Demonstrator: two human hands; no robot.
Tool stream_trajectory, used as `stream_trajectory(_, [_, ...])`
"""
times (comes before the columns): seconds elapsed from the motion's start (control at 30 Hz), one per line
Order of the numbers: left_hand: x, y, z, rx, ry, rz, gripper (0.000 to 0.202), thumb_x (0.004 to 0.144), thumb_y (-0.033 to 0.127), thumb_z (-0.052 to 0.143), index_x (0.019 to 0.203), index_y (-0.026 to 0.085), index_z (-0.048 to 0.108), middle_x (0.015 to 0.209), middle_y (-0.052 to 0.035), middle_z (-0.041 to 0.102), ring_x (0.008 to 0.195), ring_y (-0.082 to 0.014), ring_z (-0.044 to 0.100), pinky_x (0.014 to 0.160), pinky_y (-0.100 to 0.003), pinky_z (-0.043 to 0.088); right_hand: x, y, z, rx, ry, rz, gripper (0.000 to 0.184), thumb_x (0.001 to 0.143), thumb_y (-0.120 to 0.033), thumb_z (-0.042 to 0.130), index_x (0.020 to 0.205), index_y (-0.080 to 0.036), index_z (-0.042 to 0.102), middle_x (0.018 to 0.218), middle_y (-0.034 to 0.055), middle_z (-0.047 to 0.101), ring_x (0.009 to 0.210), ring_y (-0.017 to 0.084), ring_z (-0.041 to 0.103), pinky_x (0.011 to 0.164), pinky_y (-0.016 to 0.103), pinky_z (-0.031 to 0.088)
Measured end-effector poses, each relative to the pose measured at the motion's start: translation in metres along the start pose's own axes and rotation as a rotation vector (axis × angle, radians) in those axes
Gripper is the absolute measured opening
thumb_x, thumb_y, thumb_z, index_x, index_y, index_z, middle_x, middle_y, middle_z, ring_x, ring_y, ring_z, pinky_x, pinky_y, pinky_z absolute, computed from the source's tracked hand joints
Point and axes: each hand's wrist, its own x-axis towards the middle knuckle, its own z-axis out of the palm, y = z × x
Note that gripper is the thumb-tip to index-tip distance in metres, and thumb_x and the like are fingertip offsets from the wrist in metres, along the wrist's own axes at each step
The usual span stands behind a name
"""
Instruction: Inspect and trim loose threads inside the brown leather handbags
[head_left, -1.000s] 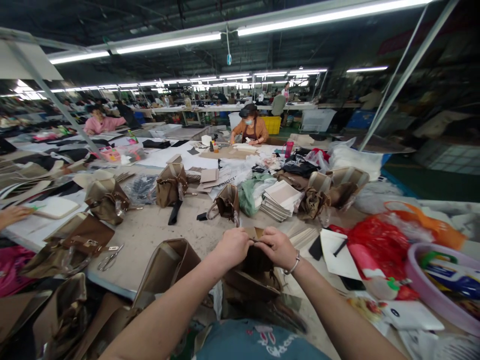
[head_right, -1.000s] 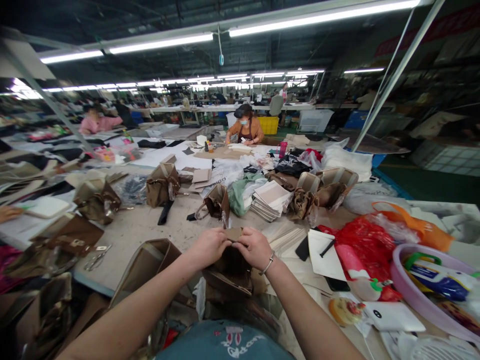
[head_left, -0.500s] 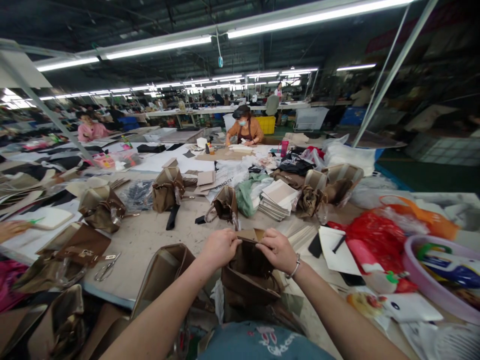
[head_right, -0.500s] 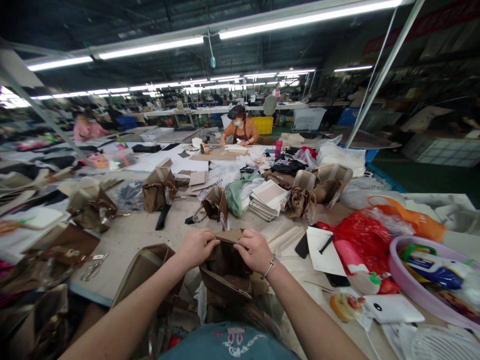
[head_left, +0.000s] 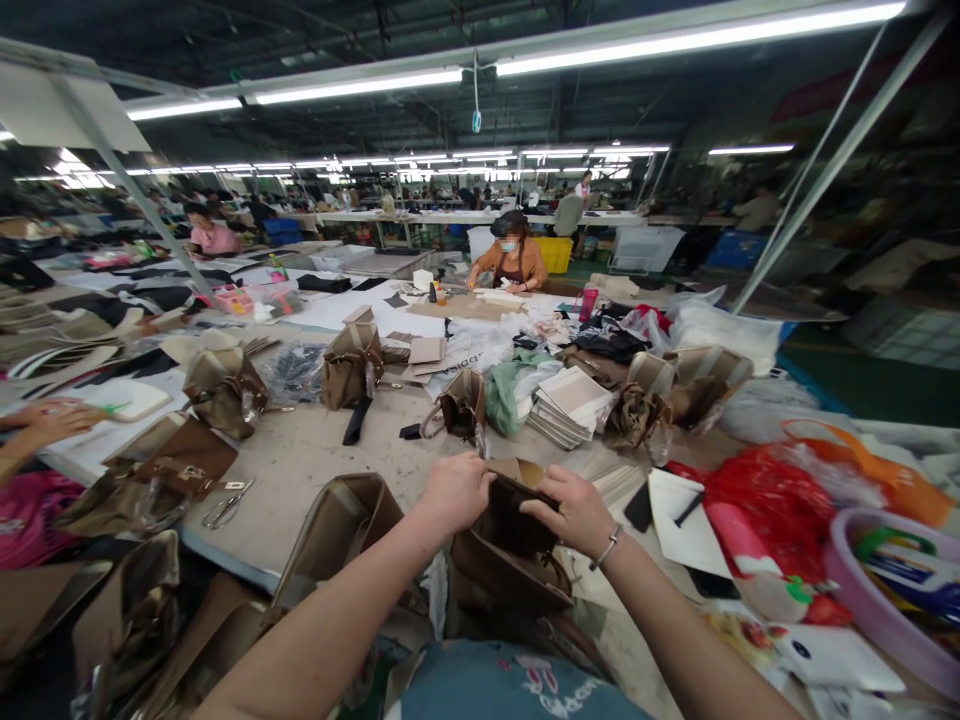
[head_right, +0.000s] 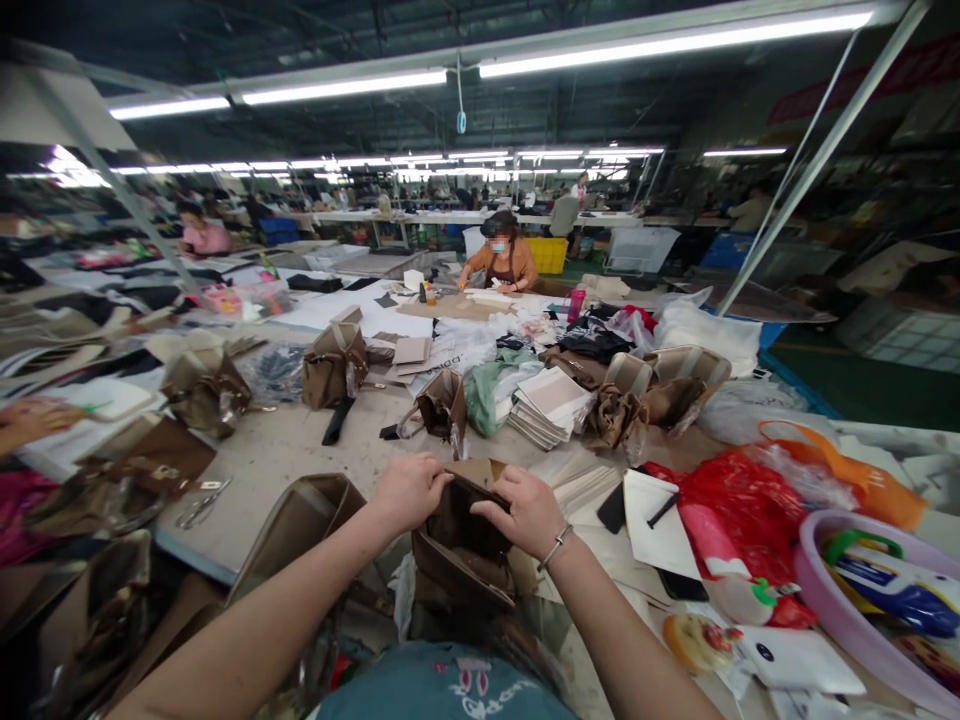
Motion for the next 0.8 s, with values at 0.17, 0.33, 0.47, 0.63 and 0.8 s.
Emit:
stream_trajectory(0.17, [-0.001, 0.001, -0.002, -0.01, -0.01, -0.03, 0.031, 0.086, 0.034, 0.04, 0.083, 0.017, 0.066, 0.088, -0.0077, 0.064, 0.082, -0.0192, 0.06, 0.074, -0.03, 0.045, 0.013, -0.004, -0.001, -0.042, 0.011, 0.014, 0.034, 0.082, -0.05, 0.053, 0.072, -0.02, 0.066, 0.069, 0.0028, 0.051, 0.069, 0.015, 0.051, 0.062, 0.027, 0.039])
stream_trajectory(0.33, [0.001, -0.001, -0.001, -0.019, -0.003, -0.047, 0.031, 0.086, 0.034, 0.04, 0.083, 0.017, 0.065, 0.088, -0.0079, 0.065, 0.081, -0.0193, 0.061, 0.073, -0.03, 0.045, 0.032, -0.01, 0.008, -0.074, -0.026, 0.025, 0.022, 0.084, -0.041, 0.055, 0.082, -0.024, 0.069, 0.074, 0.003, 0.055, 0.073, 0.015, 0.054, 0.064, 0.026, 0.04])
stream_trajectory(0.47, [-0.005, -0.004, 0.0, -0.072, 0.012, -0.023, 0.033, 0.084, 0.04, 0.043, 0.081, 0.017, 0.066, 0.086, -0.008, 0.066, 0.083, -0.0205, 0.061, 0.075, -0.031, 0.046, 0.036, -0.014, 0.011, -0.118, -0.077, 0.032, 0.023, 0.086, -0.032, 0.051, 0.073, -0.022, 0.067, 0.071, 0.0026, 0.056, 0.068, 0.014, 0.054, 0.059, 0.026, 0.039])
stream_trajectory(0.63, [-0.028, -0.005, -0.001, -0.22, 0.073, -0.002, 0.035, 0.068, 0.051, 0.064, 0.081, 0.019, 0.07, 0.104, -0.0084, 0.064, 0.094, -0.0221, 0.06, 0.085, -0.032, 0.045, 0.032, -0.018, 0.012, -0.127, -0.037, -0.016, 0.022, 0.086, -0.028, 0.05, 0.071, -0.02, 0.063, 0.072, 0.0041, 0.055, 0.071, 0.016, 0.052, 0.061, 0.027, 0.039])
stream_trajectory(0.8, [-0.04, -0.012, -0.012, -0.314, 0.129, -0.034, 0.034, 0.065, 0.047, 0.068, 0.09, 0.023, 0.068, 0.127, -0.0079, 0.052, 0.112, -0.0231, 0.052, 0.095, -0.032, 0.041, 0.031, -0.015, 0.015, -0.207, 0.003, 0.012, 0.025, 0.086, -0.028, 0.05, 0.064, -0.019, 0.058, 0.07, 0.004, 0.052, 0.068, 0.016, 0.049, 0.057, 0.027, 0.036])
